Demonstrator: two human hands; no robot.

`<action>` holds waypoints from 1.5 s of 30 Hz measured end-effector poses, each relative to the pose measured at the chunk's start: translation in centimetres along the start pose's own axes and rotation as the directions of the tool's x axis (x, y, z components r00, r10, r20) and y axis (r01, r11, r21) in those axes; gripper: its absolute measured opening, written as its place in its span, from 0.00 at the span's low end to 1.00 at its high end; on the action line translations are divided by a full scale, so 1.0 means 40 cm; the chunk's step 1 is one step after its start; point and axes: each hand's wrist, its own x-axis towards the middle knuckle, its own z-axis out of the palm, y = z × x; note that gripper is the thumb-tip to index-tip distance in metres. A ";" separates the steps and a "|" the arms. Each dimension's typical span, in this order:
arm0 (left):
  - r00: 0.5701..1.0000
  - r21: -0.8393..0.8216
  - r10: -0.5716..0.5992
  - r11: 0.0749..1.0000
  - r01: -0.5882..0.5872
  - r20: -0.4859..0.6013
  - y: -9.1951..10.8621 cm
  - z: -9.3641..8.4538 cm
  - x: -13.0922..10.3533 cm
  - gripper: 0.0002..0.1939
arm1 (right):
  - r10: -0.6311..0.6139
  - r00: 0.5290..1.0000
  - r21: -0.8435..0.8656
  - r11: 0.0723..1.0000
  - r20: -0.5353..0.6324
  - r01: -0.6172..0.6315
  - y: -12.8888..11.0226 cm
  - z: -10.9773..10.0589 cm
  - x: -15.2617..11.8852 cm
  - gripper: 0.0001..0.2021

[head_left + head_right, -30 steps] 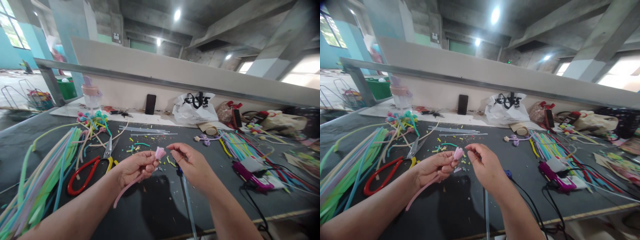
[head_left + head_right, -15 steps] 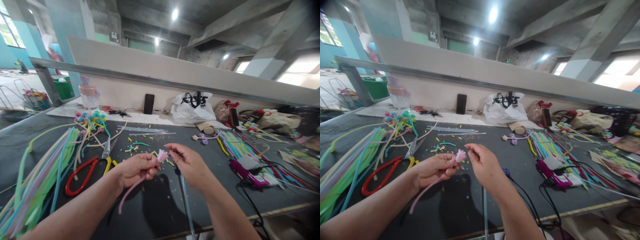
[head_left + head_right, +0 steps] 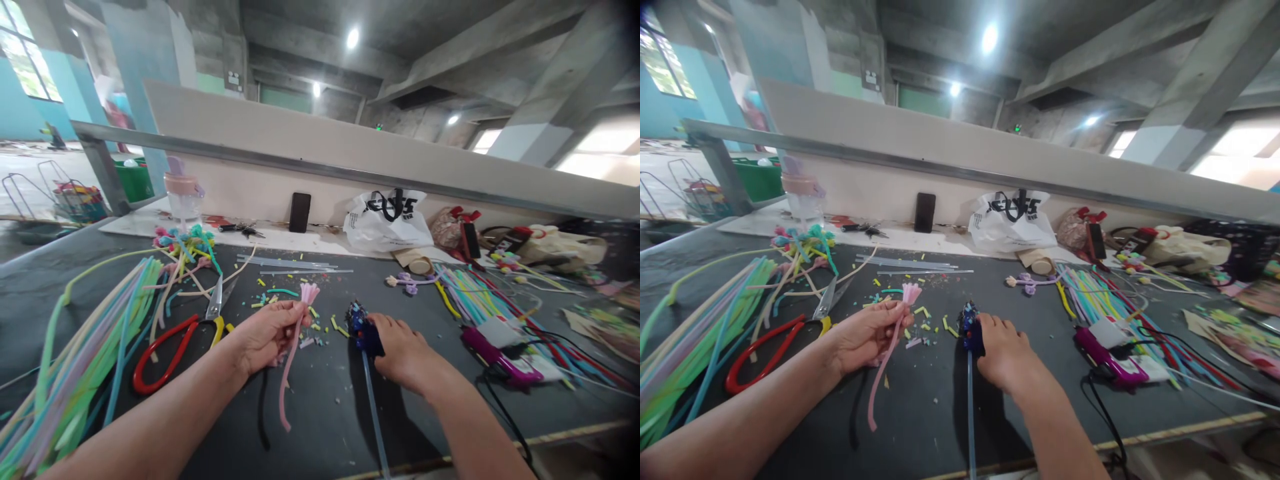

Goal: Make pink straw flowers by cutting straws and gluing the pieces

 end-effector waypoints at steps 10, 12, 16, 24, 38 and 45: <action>0.992 -0.016 0.018 1.000 -0.016 0.124 0.005 -0.001 -0.001 0.11 | 0.067 0.998 -0.019 0.998 -0.003 -0.067 0.021 0.029 0.027 0.25; 0.989 -0.020 0.029 0.999 -0.026 0.145 0.005 -0.003 -0.001 0.11 | 0.046 0.999 -0.015 0.999 -0.015 -0.046 0.022 0.030 0.032 0.24; 0.984 -0.060 0.028 0.998 -0.018 0.176 0.002 -0.005 -0.001 0.09 | 0.008 0.996 0.022 1.000 -0.083 -0.006 0.020 0.006 0.035 0.15; 0.988 -0.051 0.061 0.997 -0.054 0.144 -0.005 0.000 0.002 0.09 | -0.043 0.919 0.689 0.648 -0.393 0.325 -0.020 -0.043 -0.014 0.08; 0.991 0.020 0.078 0.997 -0.081 0.112 -0.007 0.005 0.003 0.10 | -0.367 0.717 0.377 0.661 -0.592 0.649 -0.090 -0.039 -0.073 0.08; 0.986 0.034 0.102 0.994 -0.107 0.129 -0.009 0.004 0.006 0.10 | -0.382 0.704 0.351 0.665 -0.599 0.660 -0.087 -0.020 -0.063 0.05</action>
